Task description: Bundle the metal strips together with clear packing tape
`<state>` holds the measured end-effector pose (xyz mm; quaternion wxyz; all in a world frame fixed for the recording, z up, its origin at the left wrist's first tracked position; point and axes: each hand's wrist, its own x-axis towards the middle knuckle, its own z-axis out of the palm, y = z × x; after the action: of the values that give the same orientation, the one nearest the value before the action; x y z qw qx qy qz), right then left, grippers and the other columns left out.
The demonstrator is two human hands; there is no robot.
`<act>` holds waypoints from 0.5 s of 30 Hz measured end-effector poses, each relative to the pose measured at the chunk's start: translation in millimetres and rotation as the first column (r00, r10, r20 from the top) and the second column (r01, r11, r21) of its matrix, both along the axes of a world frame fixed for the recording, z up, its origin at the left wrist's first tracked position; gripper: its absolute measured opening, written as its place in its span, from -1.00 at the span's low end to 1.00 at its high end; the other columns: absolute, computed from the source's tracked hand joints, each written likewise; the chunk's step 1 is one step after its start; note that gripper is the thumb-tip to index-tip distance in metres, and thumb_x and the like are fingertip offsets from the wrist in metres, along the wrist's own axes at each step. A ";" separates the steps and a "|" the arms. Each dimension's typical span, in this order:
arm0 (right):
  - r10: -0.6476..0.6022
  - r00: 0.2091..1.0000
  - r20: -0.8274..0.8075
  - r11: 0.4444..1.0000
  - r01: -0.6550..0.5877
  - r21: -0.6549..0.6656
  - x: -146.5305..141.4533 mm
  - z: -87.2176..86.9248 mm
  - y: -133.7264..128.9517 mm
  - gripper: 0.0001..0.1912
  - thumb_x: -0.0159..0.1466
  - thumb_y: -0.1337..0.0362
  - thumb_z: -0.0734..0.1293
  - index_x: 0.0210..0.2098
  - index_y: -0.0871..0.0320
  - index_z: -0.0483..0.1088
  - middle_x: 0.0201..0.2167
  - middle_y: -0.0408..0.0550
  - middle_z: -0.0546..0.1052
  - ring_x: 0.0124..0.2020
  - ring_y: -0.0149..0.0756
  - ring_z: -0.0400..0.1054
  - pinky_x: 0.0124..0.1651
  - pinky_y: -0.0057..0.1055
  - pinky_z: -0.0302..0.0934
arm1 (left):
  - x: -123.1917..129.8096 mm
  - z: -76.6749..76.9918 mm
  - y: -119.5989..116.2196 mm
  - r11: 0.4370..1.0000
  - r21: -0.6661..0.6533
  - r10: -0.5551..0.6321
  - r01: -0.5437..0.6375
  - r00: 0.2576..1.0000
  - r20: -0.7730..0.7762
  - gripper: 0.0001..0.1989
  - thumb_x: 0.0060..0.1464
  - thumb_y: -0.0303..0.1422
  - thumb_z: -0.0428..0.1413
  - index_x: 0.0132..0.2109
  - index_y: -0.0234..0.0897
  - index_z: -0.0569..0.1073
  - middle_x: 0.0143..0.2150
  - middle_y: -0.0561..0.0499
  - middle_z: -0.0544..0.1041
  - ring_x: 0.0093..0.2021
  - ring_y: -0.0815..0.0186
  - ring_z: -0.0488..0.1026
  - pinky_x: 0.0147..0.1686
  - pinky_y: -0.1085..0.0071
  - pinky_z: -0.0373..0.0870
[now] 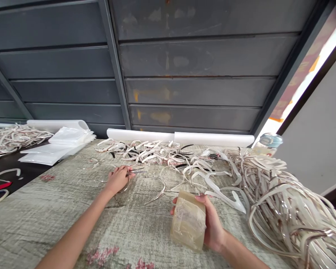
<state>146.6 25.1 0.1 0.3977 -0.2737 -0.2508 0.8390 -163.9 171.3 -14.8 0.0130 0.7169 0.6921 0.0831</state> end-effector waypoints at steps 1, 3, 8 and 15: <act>0.002 1.000 -0.001 1.000 -0.002 0.001 -0.1 0.2 0.3 -0.39 0.09 -0.12 0.19 -0.15 0.25 0.48 -0.22 0.11 0.55 -0.28 -0.17 0.40 -0.14 -0.27 0.23 | 0.1 2.7 -0.5 1.000 -0.012 -0.012 0.012 1.000 0.002 -0.69 0.21 -0.26 -0.05 0.00 -0.20 0.47 0.14 -0.16 0.44 0.14 -0.07 0.33 0.06 -0.03 0.25; 0.005 1.000 -0.008 1.000 -0.005 0.009 -0.1 -0.3 0.9 -0.38 0.10 -0.13 0.19 -0.14 0.25 0.48 -0.22 0.11 0.56 -0.27 -0.17 0.41 -0.12 -0.28 0.23 | -0.3 8.4 -1.5 0.998 -0.043 -0.038 0.038 0.999 0.000 -0.76 0.19 -0.35 -0.06 -0.16 -0.19 0.51 0.04 -0.11 0.52 0.09 -0.02 0.38 0.06 0.01 0.25; 0.004 1.000 -0.026 1.000 -0.004 0.004 0.7 -4.6 2.0 -0.38 0.12 -0.12 0.18 -0.13 0.26 0.48 -0.20 0.12 0.56 -0.25 -0.16 0.42 -0.11 -0.27 0.23 | -4.5 13.7 -2.5 0.989 -0.130 -0.068 0.067 0.998 -0.001 -0.83 0.14 -0.32 0.03 -0.27 -0.24 0.51 -0.11 -0.14 0.57 0.05 -0.08 0.40 0.03 0.00 0.23; -0.012 1.000 -0.014 1.000 0.012 -0.021 1.3 -4.7 1.1 -0.38 0.12 -0.12 0.20 -0.11 0.27 0.48 -0.19 0.14 0.56 -0.21 -0.15 0.42 -0.08 -0.25 0.24 | -11.1 8.4 1.0 0.981 -0.178 -0.068 0.081 0.995 0.076 -0.81 0.17 -0.30 0.04 -0.14 -0.23 0.48 -0.08 -0.08 0.58 0.00 0.06 0.45 -0.04 0.22 0.28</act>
<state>147.9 26.2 -4.7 0.4017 -0.2735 -0.2374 0.8411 -175.0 172.4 -6.4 0.1055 0.7348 0.6686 0.0443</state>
